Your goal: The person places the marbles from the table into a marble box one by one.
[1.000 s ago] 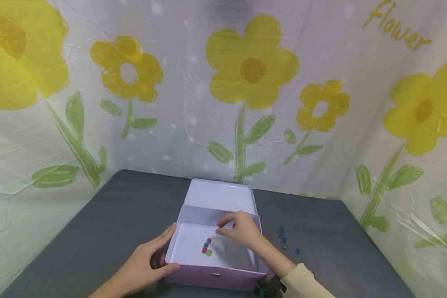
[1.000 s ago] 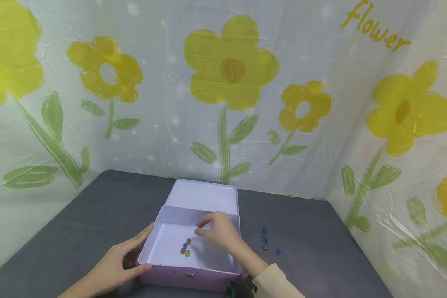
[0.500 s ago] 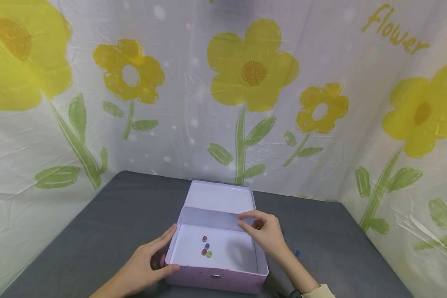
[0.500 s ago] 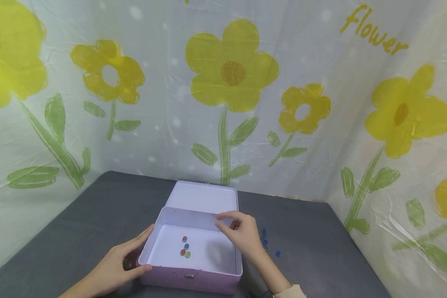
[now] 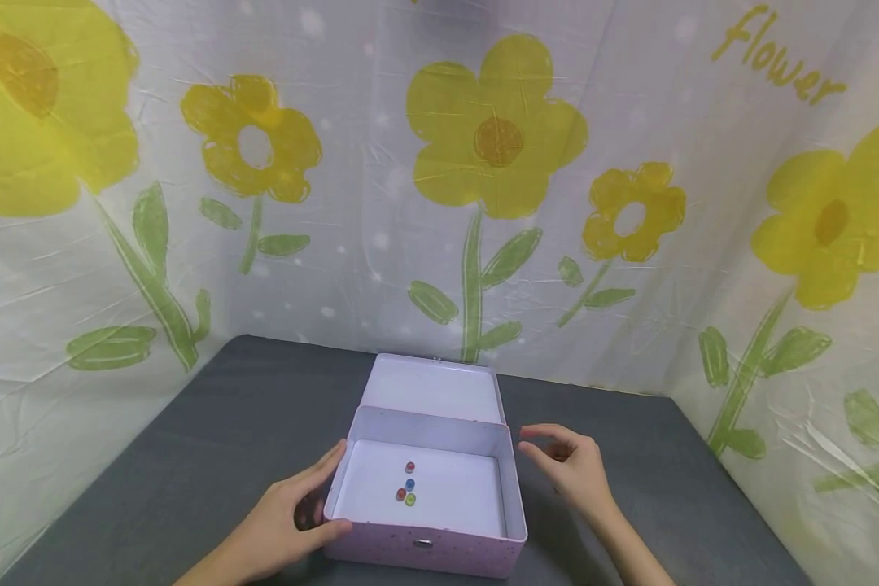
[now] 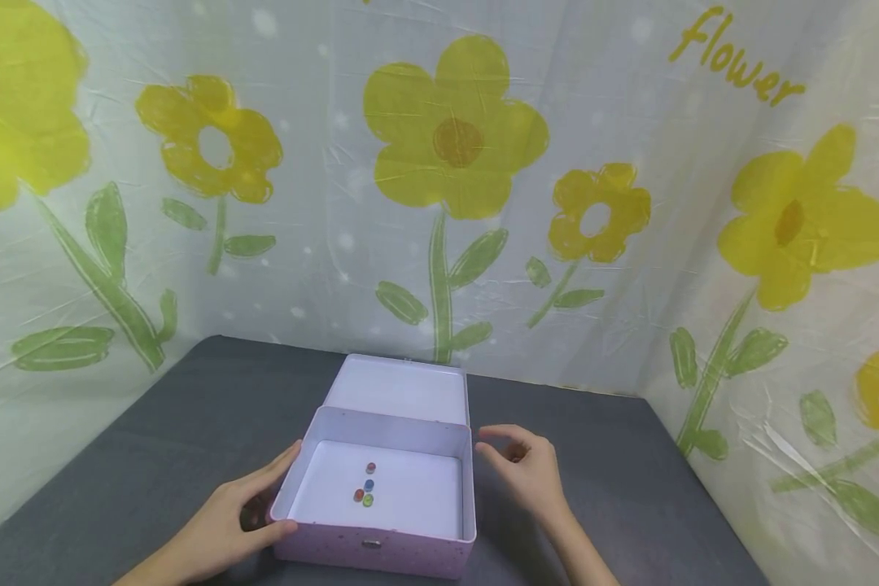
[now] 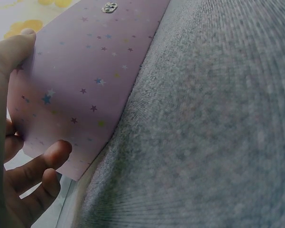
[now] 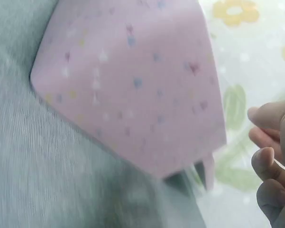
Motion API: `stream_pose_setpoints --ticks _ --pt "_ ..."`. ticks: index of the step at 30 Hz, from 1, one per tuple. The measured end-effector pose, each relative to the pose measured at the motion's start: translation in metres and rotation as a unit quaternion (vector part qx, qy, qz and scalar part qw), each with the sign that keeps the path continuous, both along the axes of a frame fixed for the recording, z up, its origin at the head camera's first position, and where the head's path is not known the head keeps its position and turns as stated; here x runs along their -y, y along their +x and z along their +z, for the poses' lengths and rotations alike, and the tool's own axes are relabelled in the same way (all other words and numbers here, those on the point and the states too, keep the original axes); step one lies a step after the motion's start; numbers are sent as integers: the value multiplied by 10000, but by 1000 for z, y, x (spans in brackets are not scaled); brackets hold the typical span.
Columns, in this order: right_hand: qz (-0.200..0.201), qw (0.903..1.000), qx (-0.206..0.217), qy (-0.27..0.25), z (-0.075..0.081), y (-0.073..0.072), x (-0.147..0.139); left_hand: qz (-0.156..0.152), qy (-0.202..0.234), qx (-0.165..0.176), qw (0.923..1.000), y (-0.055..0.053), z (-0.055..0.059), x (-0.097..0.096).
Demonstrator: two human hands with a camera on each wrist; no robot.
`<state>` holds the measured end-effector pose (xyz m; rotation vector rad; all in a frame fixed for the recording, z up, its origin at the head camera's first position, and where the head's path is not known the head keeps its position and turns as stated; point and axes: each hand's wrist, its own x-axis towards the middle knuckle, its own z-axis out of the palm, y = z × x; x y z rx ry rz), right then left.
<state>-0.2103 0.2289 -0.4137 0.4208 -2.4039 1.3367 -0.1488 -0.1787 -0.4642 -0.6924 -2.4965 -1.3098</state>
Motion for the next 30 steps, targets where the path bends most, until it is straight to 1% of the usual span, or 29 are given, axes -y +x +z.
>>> stream_pose_setpoints --ticks 4,9,12,15,17,23,26,30 --pt "-230 9997 56 -54 -1 2 -20 -14 20 -35 10000 1 0 0" --pt "-648 9971 375 -116 -7 2 -45 -41 36 -57 10000 0 0 0" --pt "-918 9945 508 30 -11 2 -56 -46 63 -7 10000 0 0 0" --pt "-1061 9922 621 216 -17 2 -63 -53 90 -6 9999 0 0 0" --pt "-1105 9909 709 289 -22 3 -67 -83 106 -36 9999 0 -1 0" --pt "-1082 9875 1062 424 -36 5 -74 -183 192 37 9996 -1 -3 1" --pt "-1058 9868 1120 494 -39 6 -77 -138 150 -3 9998 -1 -3 1" --pt "-1094 9854 1176 562 -43 5 -79 -156 133 -77 9998 -2 -3 1"
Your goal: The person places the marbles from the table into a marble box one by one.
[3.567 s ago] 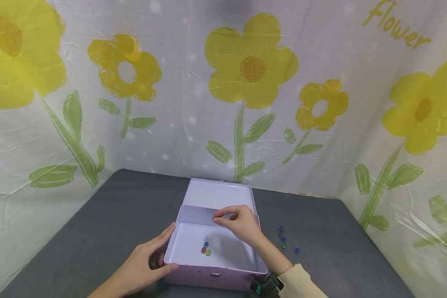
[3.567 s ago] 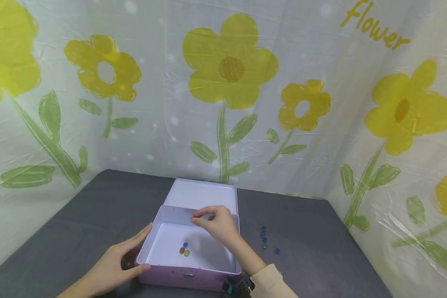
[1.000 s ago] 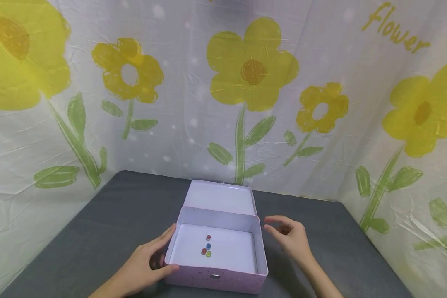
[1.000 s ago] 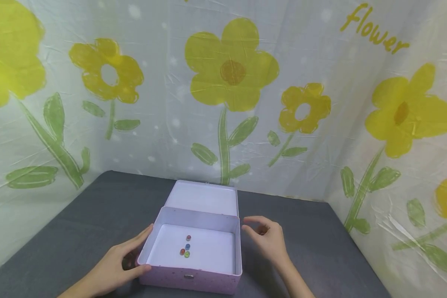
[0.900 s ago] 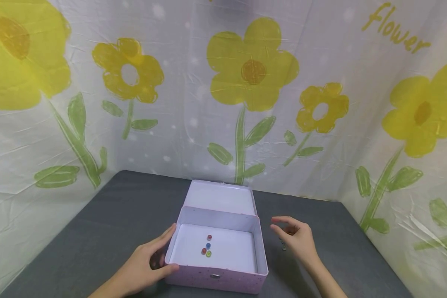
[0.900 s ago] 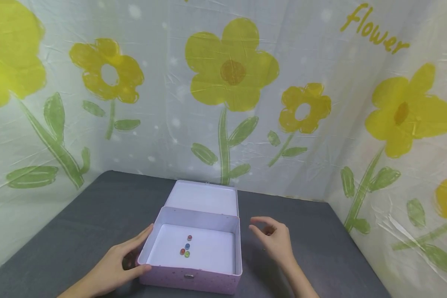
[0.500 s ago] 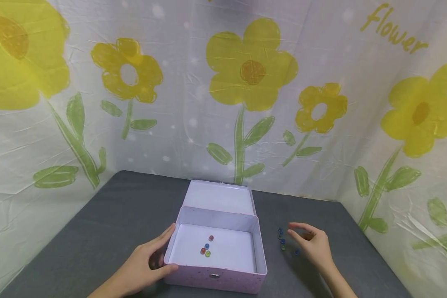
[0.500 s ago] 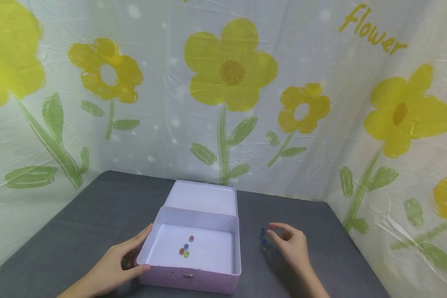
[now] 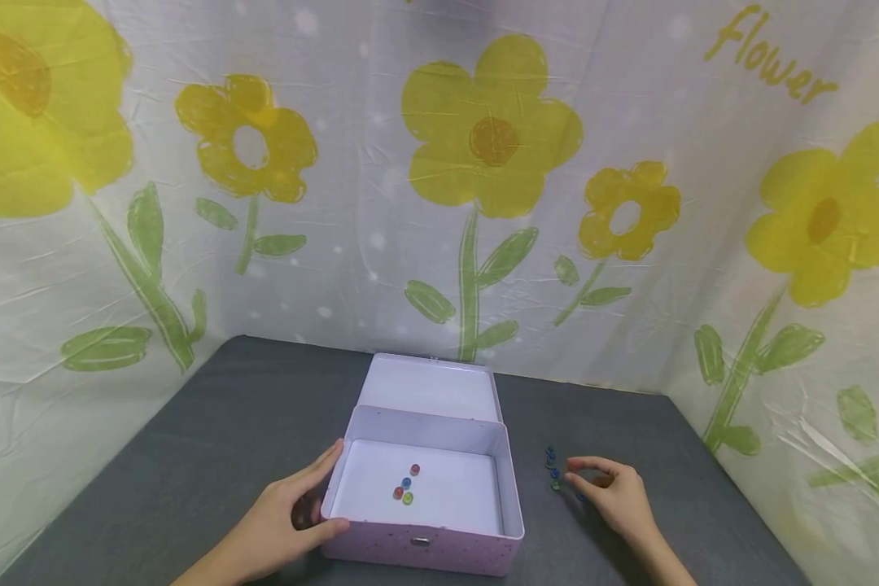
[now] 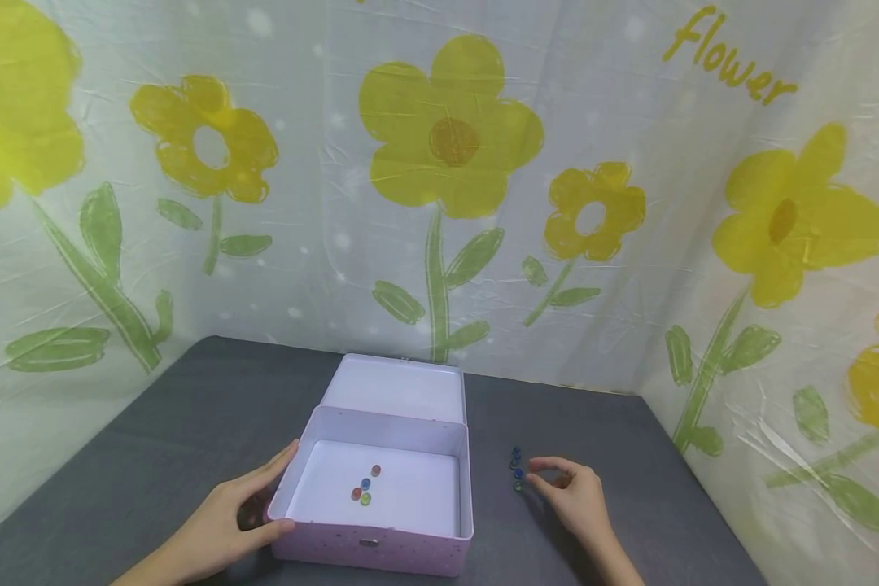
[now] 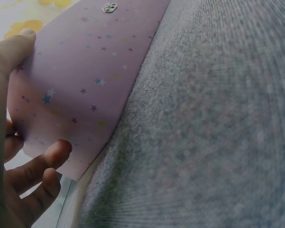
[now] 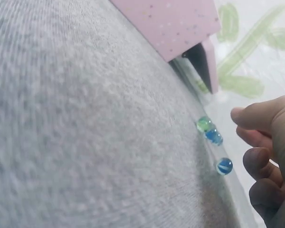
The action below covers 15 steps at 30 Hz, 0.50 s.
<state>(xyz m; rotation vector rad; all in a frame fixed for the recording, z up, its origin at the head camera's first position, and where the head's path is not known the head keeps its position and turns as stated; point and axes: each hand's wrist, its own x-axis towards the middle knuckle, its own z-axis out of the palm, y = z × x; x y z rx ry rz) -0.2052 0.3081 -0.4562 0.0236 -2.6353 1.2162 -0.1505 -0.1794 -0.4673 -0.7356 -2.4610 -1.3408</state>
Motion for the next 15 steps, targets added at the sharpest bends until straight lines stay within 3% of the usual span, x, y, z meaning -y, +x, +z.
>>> stream_pose_setpoints --ticks 7,15 --pt "-102 9993 339 -83 -8 -3 -4 -27 2 -1 10000 0 -1 0" --pt "2 9993 360 -84 -13 -5 -5 16 7 96 10000 1 1 -1"
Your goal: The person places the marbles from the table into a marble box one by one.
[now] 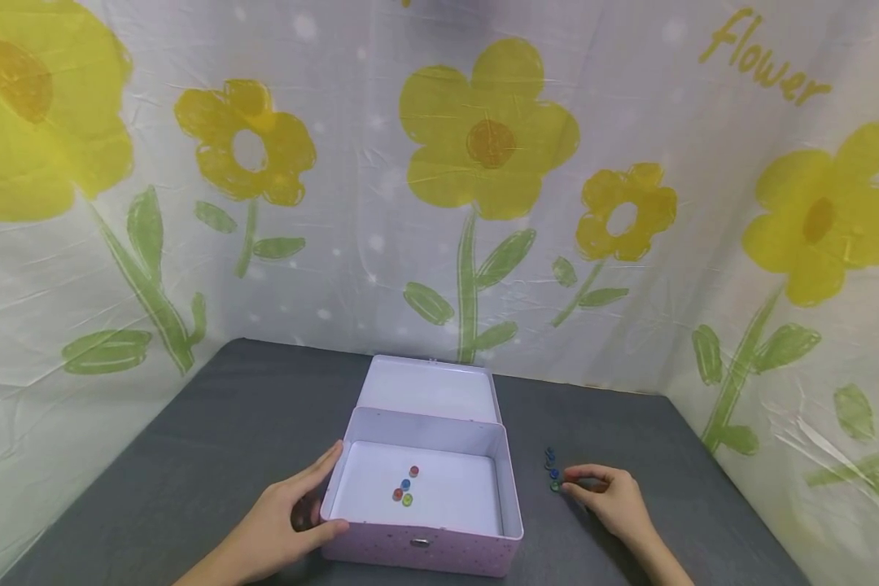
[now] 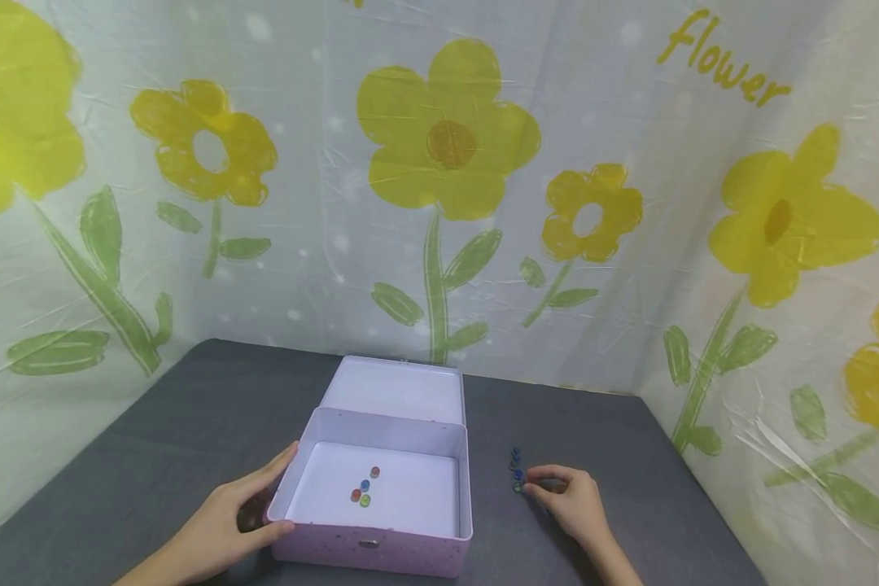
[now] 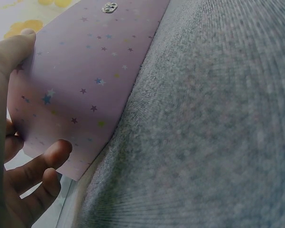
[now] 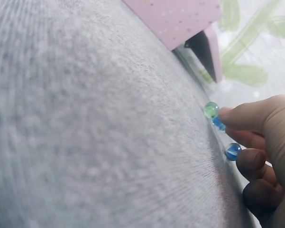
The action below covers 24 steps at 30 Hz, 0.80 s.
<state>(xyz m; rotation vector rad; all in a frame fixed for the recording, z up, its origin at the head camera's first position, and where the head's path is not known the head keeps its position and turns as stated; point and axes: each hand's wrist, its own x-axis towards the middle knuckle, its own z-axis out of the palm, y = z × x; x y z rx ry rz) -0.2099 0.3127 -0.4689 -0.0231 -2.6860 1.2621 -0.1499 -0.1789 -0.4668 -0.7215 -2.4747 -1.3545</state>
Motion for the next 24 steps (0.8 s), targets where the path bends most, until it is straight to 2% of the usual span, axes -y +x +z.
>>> stream_pose_setpoints --ticks 24 --pt "145 9995 -32 266 0 2 6 49 -40 104 9999 0 0 1"
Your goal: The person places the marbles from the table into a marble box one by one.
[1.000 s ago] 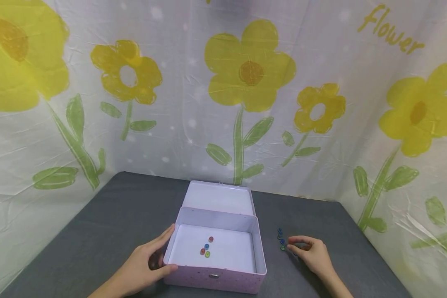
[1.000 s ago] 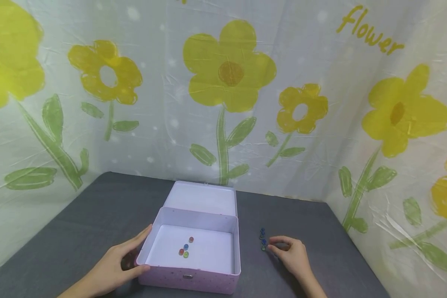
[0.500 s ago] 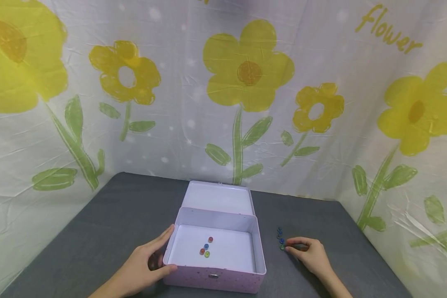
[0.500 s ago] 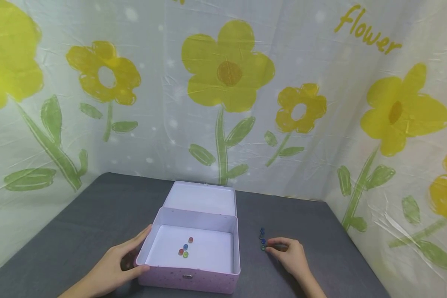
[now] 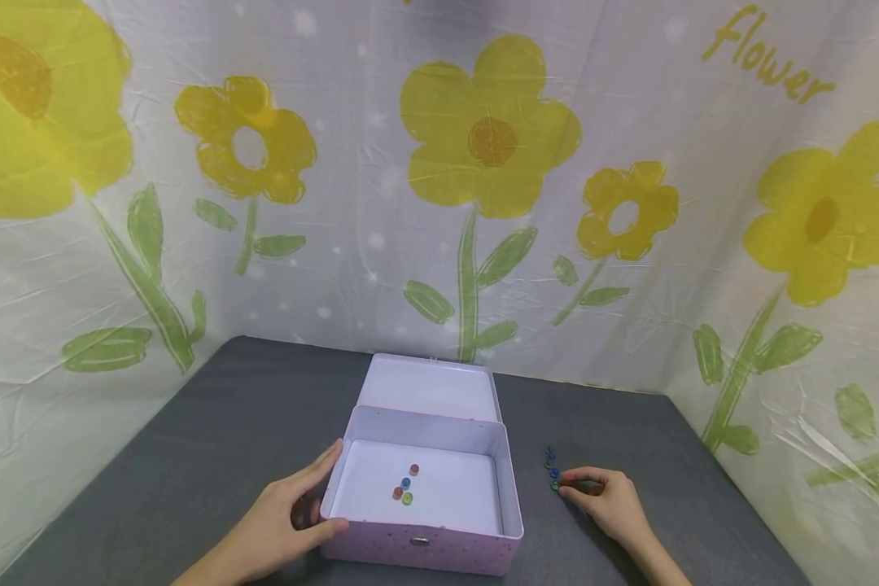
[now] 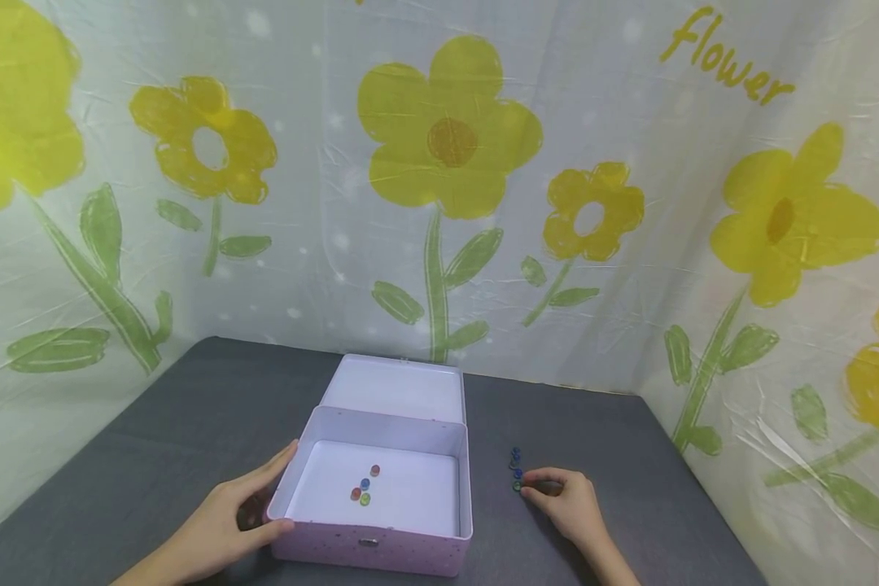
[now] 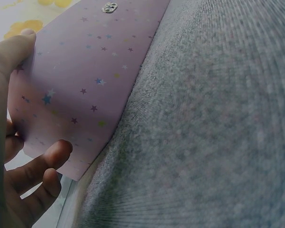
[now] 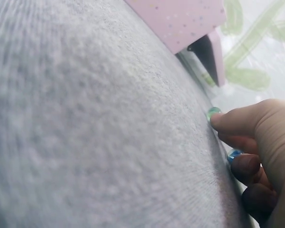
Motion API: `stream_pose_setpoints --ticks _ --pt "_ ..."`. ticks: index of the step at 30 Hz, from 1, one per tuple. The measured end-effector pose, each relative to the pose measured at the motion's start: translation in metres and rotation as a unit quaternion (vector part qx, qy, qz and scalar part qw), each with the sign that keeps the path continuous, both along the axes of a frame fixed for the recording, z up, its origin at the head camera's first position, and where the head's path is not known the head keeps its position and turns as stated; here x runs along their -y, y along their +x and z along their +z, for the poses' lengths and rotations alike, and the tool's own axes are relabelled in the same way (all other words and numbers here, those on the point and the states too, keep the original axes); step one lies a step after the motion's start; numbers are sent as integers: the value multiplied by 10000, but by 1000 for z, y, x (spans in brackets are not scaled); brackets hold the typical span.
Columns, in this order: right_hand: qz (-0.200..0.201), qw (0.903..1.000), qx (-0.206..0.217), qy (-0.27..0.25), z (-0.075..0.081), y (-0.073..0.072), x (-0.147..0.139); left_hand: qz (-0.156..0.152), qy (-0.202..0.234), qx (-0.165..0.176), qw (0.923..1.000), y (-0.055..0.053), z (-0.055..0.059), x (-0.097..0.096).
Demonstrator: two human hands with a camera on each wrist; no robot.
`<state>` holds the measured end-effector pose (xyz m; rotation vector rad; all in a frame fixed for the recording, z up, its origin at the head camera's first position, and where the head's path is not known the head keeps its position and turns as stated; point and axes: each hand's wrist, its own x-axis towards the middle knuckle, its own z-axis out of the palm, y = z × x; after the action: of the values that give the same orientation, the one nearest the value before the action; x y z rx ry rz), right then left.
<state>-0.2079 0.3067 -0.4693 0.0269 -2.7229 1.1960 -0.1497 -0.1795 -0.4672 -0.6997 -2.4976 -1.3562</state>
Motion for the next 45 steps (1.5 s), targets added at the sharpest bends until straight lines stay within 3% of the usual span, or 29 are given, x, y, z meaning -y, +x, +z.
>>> stream_pose_setpoints --ticks 12,27,36,45 --pt "56 9998 -80 175 2 2 -2 -105 40 -207 9997 0 1 -1" --pt "-24 9995 314 60 8 9 -28 -99 38 -322 9994 1 0 -3" --pt "-164 9988 200 425 9 4 -37 42 -51 -132 9999 0 3 -1" --pt "-200 9993 220 211 5 4 -34 54 -32 -21 10000 1 1 -1"
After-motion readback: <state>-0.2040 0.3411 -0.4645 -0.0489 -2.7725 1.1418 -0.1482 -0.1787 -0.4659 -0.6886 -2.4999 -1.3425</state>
